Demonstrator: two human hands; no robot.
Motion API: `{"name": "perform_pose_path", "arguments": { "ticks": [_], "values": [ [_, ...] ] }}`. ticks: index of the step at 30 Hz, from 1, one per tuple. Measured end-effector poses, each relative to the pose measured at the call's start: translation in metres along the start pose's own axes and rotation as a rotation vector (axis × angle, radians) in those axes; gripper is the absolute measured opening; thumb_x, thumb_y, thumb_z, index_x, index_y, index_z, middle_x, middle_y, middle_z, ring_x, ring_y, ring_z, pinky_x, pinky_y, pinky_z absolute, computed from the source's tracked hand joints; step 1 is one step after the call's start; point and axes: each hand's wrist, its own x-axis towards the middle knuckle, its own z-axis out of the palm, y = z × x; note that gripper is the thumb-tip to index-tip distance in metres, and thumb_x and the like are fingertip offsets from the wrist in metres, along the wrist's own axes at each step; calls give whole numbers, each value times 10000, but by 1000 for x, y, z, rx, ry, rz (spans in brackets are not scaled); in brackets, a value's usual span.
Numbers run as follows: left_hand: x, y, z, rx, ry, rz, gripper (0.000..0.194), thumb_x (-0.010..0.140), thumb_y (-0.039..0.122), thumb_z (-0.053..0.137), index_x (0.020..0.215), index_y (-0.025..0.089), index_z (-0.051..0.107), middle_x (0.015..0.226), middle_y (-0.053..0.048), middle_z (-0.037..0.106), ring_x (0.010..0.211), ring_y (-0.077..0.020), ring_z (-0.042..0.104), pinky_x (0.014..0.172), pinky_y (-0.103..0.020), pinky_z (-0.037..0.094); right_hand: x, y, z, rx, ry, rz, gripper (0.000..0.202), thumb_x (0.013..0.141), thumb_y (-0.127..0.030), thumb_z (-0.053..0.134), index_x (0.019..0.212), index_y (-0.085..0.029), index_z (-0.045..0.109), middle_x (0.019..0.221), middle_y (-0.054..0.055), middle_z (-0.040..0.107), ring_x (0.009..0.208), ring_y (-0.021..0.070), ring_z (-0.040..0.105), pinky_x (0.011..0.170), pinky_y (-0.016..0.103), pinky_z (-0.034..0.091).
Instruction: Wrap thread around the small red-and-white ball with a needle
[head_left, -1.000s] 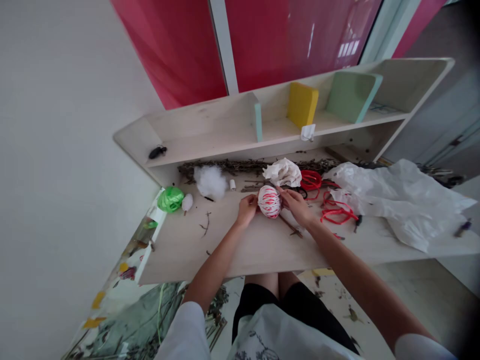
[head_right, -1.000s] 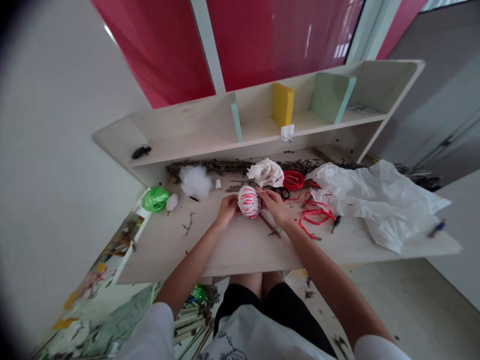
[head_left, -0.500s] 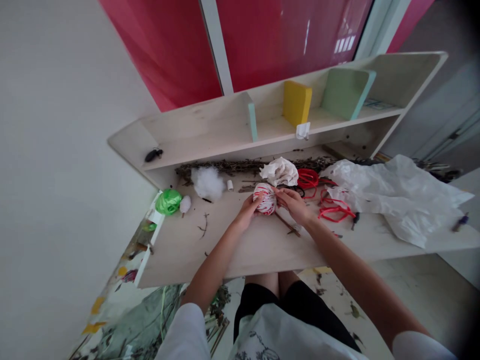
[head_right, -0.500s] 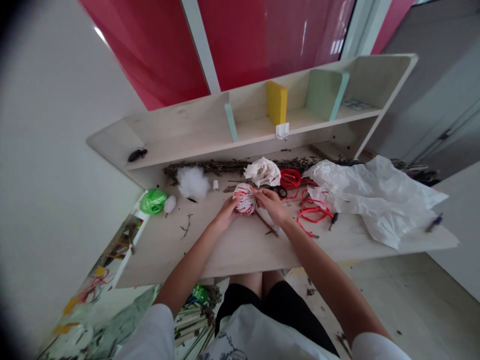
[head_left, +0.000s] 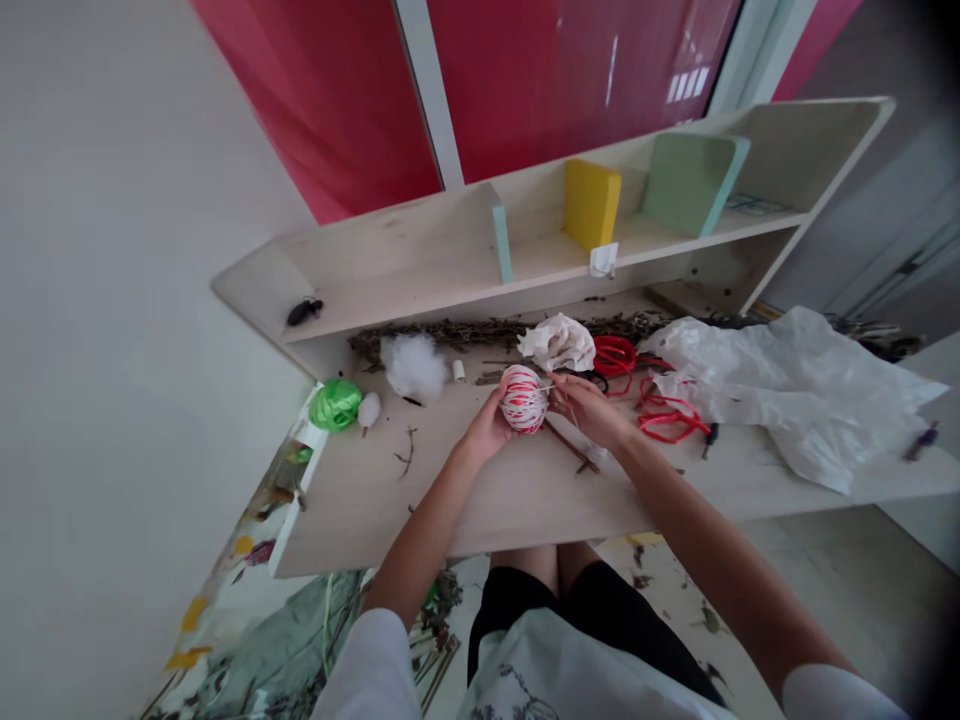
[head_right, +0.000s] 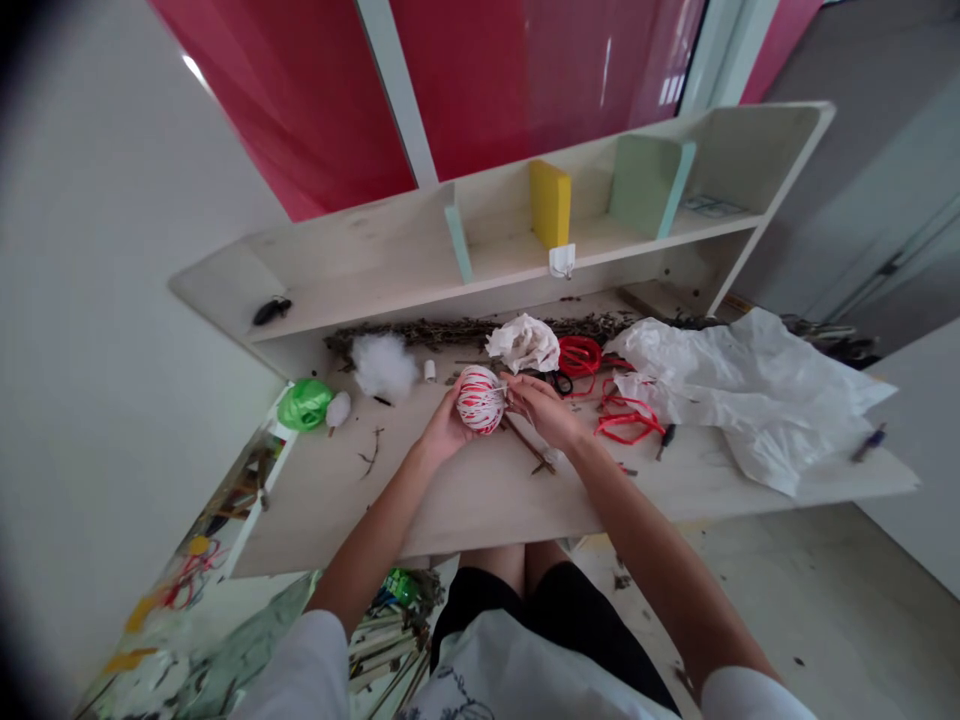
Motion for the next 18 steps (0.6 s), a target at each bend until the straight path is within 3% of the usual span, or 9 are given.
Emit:
{"name": "perform_pose_path", "arguments": {
  "ticks": [7,18],
  "values": [
    [1,2,3,-73,109,64,284,777,294,632,1026,157,644,797,-30,691,657,-163,637,649,-305,522,-4,-6,-1,89,-8,48,262,646,-389,766,696,-216,576,518,-79,284,526,89,324,675,246,438],
    [7,1,2,-15,271,122,340,767,350,651,1061,181,627,802,-22,689,646,-143,645,604,-272,535,-6,-8,0,72,18,37,246,650,-391,759,731,-226,595,504,-88,261,519,92,317,665,242,438]
  ]
}}
